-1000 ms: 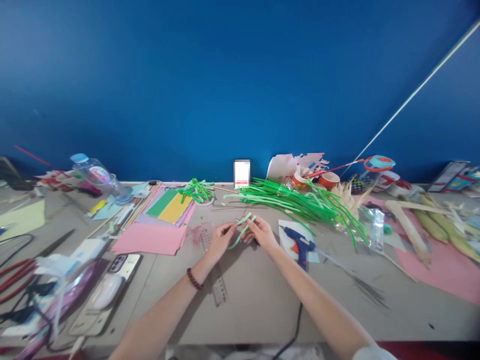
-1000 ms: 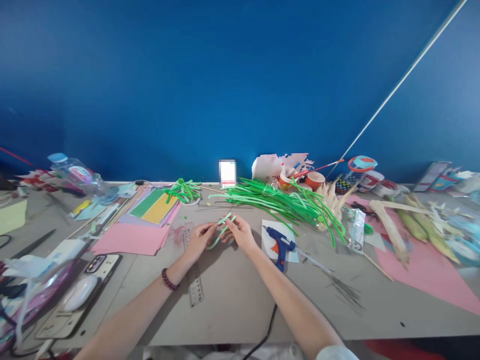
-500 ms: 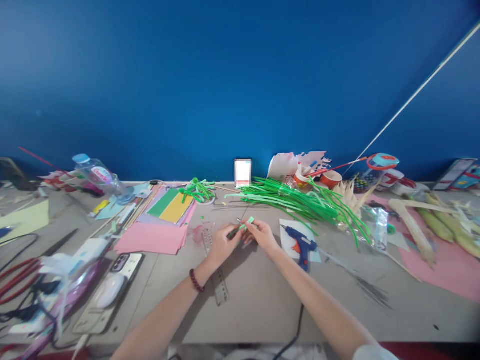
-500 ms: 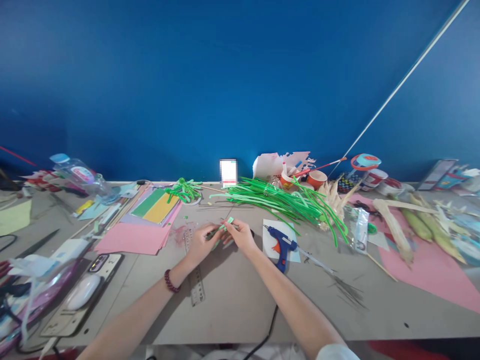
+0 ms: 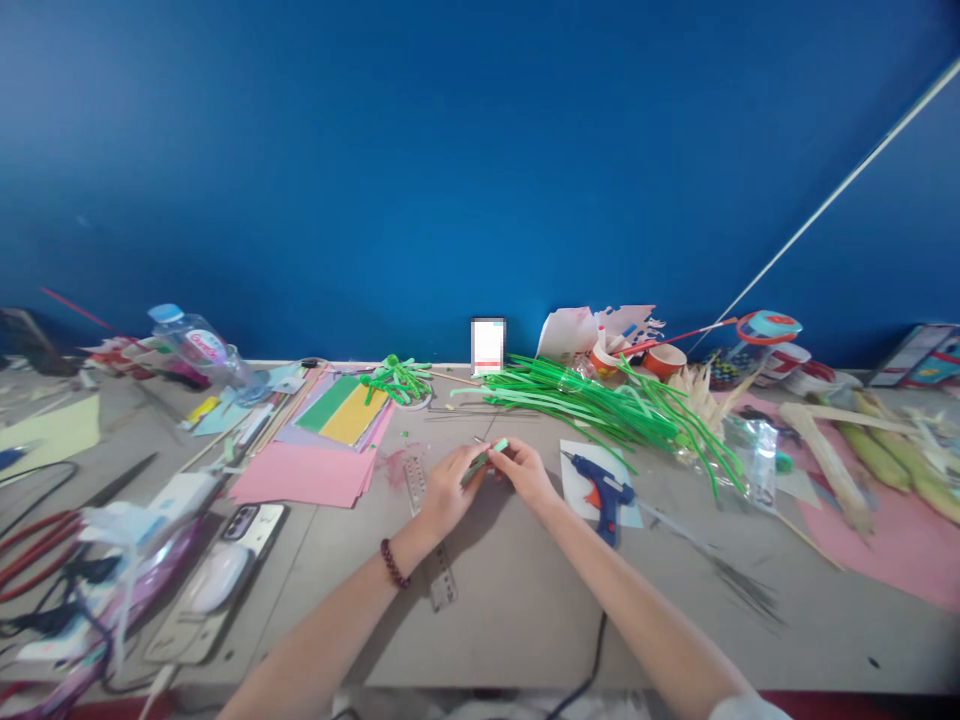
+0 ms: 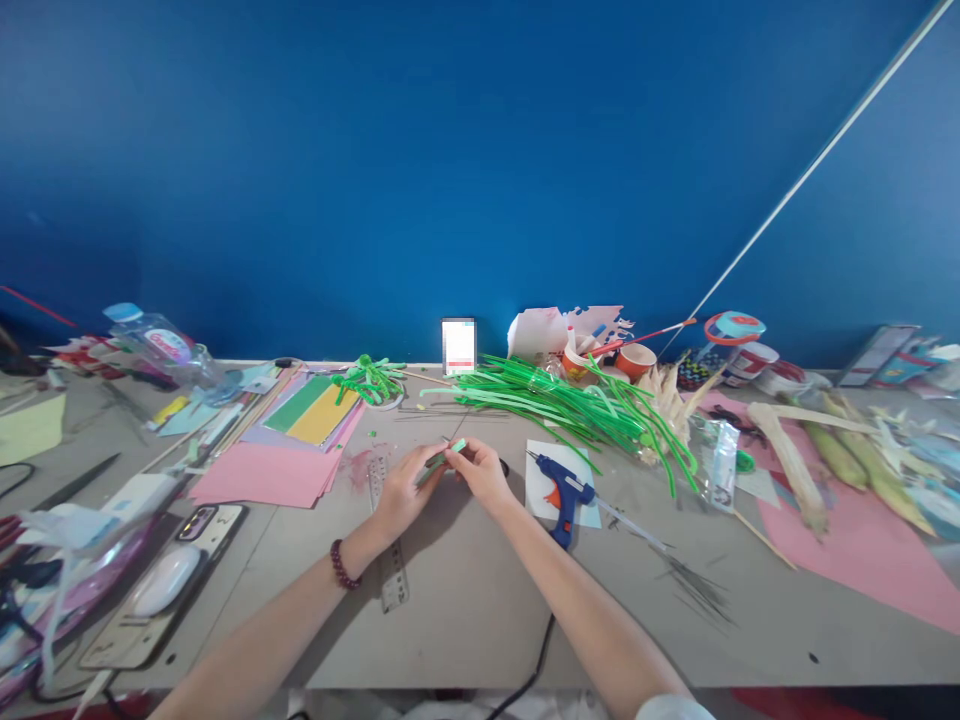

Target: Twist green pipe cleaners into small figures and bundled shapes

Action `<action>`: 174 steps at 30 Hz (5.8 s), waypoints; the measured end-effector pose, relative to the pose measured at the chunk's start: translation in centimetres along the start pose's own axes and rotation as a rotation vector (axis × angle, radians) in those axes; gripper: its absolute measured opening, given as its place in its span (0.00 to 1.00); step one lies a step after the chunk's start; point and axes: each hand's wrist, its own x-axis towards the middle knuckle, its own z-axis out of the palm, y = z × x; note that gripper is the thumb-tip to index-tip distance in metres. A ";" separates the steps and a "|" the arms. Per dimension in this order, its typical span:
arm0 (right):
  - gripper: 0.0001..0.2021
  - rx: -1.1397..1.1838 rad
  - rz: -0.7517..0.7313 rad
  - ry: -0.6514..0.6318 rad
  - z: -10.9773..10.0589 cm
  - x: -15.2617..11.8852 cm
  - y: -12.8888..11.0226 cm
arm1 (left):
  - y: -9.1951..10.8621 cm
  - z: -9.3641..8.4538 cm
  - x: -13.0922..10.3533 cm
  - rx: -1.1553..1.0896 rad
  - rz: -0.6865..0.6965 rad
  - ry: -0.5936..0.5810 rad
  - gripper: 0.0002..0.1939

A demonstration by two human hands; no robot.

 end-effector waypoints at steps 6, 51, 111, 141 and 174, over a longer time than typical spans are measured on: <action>0.16 0.033 -0.022 0.024 0.1 0.1 0.1 | -0.1 -0.3 0.3 0.013 0.021 0.027 0.12; 0.13 -0.163 -0.257 0.105 0.8 -0.8 1.0 | -0.9 -0.6 0.5 0.413 0.360 0.240 0.07; 0.17 -0.044 -0.076 0.215 0.3 0.0 0.7 | -1.1 -0.5 0.5 0.684 0.449 0.123 0.08; 0.18 0.063 -0.072 0.374 -1.8 1.2 0.4 | -2.2 -1.5 1.0 0.746 0.426 0.102 0.12; 0.16 0.016 -0.140 0.538 -3.6 2.0 -0.7 | -3.2 -1.3 0.9 0.540 0.291 -0.024 0.22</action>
